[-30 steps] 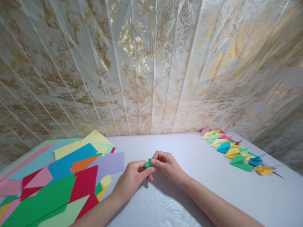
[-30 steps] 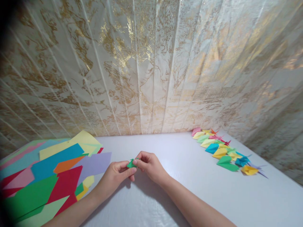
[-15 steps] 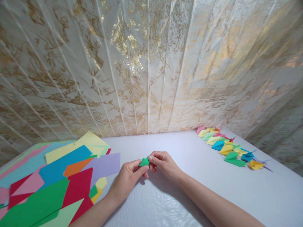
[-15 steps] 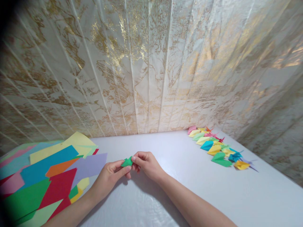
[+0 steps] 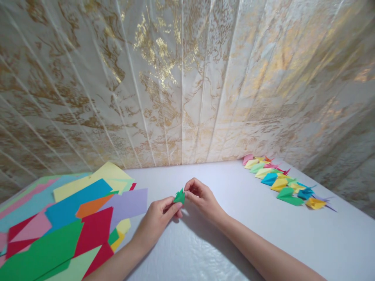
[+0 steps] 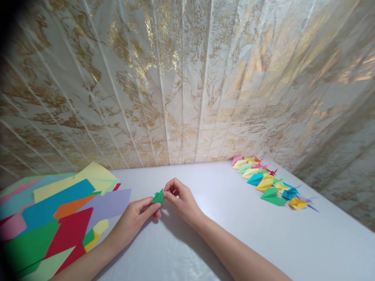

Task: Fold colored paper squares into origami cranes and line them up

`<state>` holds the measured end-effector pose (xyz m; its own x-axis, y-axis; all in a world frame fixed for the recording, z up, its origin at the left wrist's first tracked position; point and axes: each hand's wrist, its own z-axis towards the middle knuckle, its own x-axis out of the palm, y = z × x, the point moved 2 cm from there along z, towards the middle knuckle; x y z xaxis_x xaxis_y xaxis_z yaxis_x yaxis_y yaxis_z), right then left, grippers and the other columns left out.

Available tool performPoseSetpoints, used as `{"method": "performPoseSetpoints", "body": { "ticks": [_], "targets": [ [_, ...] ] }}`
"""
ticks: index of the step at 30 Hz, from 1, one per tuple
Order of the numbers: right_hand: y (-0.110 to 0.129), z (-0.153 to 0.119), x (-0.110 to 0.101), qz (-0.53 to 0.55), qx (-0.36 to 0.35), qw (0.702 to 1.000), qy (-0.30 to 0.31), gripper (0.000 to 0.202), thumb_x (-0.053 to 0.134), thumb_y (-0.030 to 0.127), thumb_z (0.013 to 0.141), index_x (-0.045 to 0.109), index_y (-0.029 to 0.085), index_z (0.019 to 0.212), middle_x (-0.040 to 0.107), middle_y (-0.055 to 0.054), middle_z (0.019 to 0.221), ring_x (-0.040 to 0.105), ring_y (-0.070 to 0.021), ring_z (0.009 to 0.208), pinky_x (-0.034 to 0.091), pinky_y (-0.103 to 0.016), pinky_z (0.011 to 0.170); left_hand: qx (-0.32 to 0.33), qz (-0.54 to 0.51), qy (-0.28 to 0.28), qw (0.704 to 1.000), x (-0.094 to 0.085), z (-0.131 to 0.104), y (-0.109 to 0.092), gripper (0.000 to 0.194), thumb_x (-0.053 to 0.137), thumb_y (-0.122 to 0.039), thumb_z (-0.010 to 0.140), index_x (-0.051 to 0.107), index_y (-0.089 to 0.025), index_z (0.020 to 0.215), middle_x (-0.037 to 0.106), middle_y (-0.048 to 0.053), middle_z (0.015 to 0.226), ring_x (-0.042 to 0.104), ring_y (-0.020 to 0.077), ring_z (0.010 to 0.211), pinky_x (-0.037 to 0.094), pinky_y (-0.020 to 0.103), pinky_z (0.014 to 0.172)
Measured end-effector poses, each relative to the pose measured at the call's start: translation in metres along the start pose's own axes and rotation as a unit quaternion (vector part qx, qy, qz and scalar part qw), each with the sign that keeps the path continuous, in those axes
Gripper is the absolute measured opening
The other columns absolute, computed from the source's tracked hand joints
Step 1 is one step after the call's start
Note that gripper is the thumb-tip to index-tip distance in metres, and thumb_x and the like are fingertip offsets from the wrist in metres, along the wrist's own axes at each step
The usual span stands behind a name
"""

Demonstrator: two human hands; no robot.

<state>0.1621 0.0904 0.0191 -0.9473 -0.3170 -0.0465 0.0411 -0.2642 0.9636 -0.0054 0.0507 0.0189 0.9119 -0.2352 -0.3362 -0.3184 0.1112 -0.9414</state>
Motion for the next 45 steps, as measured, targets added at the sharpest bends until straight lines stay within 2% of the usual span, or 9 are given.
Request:
{"method": "performPoseSetpoints", "body": {
  "ticks": [6,11,19,23,28,33,36,38,45],
  "targets": [
    [0.013,-0.004,0.002,-0.111,-0.041,0.992,0.035,0.008,0.068,0.021,0.084,0.061,0.020,0.086,0.058,0.002,0.077,0.052,-0.0150,0.073,0.041,-0.028,0.070,0.005,0.006,-0.005,1.000,0.000,0.002,0.007,0.033,0.051,-0.046,0.092,0.062,-0.020,0.077,0.065,0.000,0.072,0.059,0.0192,0.072,0.041,0.027,0.067],
    [0.017,-0.005,0.003,-0.292,-0.162,0.941,0.061,0.008,0.070,0.013,0.086,0.069,0.020,0.090,0.061,-0.001,0.081,0.053,-0.0182,0.081,0.042,-0.031,0.076,0.009,0.017,-0.012,1.000,0.001,0.002,0.010,0.024,0.052,-0.037,0.089,0.057,-0.021,0.073,0.061,-0.002,0.070,0.055,0.0181,0.070,0.038,0.025,0.064],
    [0.020,-0.003,0.000,-0.433,-0.242,0.866,0.070,0.008,0.065,0.016,0.092,0.070,0.019,0.086,0.067,-0.005,0.082,0.052,-0.0199,0.078,0.043,-0.030,0.071,0.009,0.015,-0.020,1.000,0.003,0.003,0.011,0.024,0.053,-0.038,0.089,0.060,-0.020,0.075,0.062,-0.002,0.069,0.057,0.0183,0.070,0.041,0.026,0.065],
    [0.045,-0.011,-0.016,-0.432,-0.259,0.850,0.158,0.021,0.053,0.025,0.100,0.070,0.020,0.087,0.068,-0.006,0.084,0.053,-0.0193,0.079,0.043,-0.030,0.072,0.006,0.007,-0.020,1.000,0.001,0.004,0.010,0.027,0.054,-0.044,0.090,0.065,-0.021,0.083,0.065,-0.001,0.070,0.061,0.0187,0.070,0.044,0.027,0.069],
    [0.090,-0.057,-0.097,-0.509,-0.206,0.810,0.204,0.035,0.040,0.028,0.105,0.071,0.021,0.091,0.068,-0.008,0.084,0.054,-0.0199,0.081,0.043,-0.032,0.076,0.000,0.003,-0.017,1.000,-0.002,0.006,0.016,0.032,0.055,-0.050,0.088,0.067,-0.021,0.089,0.066,0.000,0.070,0.063,0.0193,0.067,0.047,0.029,0.069],
    [0.117,-0.131,-0.255,-0.615,-0.067,0.781,0.088,0.045,0.042,0.051,0.101,0.073,0.023,0.084,0.067,-0.013,0.091,0.058,-0.0224,0.084,0.045,-0.035,0.074,-0.001,0.039,-0.020,0.999,-0.001,0.009,0.022,0.033,0.057,-0.054,0.086,0.069,-0.023,0.088,0.068,-0.001,0.069,0.064,0.0198,0.068,0.047,0.029,0.070],
    [0.119,-0.178,-0.321,-0.674,-0.003,0.738,-0.026,0.062,0.036,0.064,0.096,0.073,0.019,0.076,0.064,-0.015,0.083,0.057,-0.0204,0.078,0.043,-0.036,0.073,-0.002,0.064,-0.025,0.998,-0.001,0.010,0.019,0.033,0.058,-0.055,0.084,0.069,-0.024,0.086,0.068,-0.002,0.068,0.065,0.0202,0.069,0.048,0.028,0.070],
    [0.115,-0.201,-0.337,-0.696,-0.006,0.707,-0.129,0.073,0.024,0.068,0.093,0.067,0.017,0.065,0.060,-0.014,0.075,0.055,-0.0191,0.072,0.040,-0.038,0.072,-0.003,0.077,-0.029,0.997,0.000,0.009,0.016,0.034,0.057,-0.056,0.084,0.069,-0.024,0.086,0.068,-0.002,0.067,0.065,0.0204,0.068,0.048,0.028,0.069],
    [0.093,-0.213,-0.327,-0.703,-0.009,0.687,-0.183,0.070,0.018,0.058,0.098,0.062,0.018,0.061,0.056,-0.012,0.072,0.055,-0.0202,0.070,0.040,-0.039,0.073,0.001,0.096,-0.036,0.995,-0.001,0.009,0.022,0.037,0.057,-0.059,0.084,0.070,-0.025,0.087,0.068,-0.002,0.068,0.064,0.0200,0.069,0.048,0.027,0.069]
  ]
}}
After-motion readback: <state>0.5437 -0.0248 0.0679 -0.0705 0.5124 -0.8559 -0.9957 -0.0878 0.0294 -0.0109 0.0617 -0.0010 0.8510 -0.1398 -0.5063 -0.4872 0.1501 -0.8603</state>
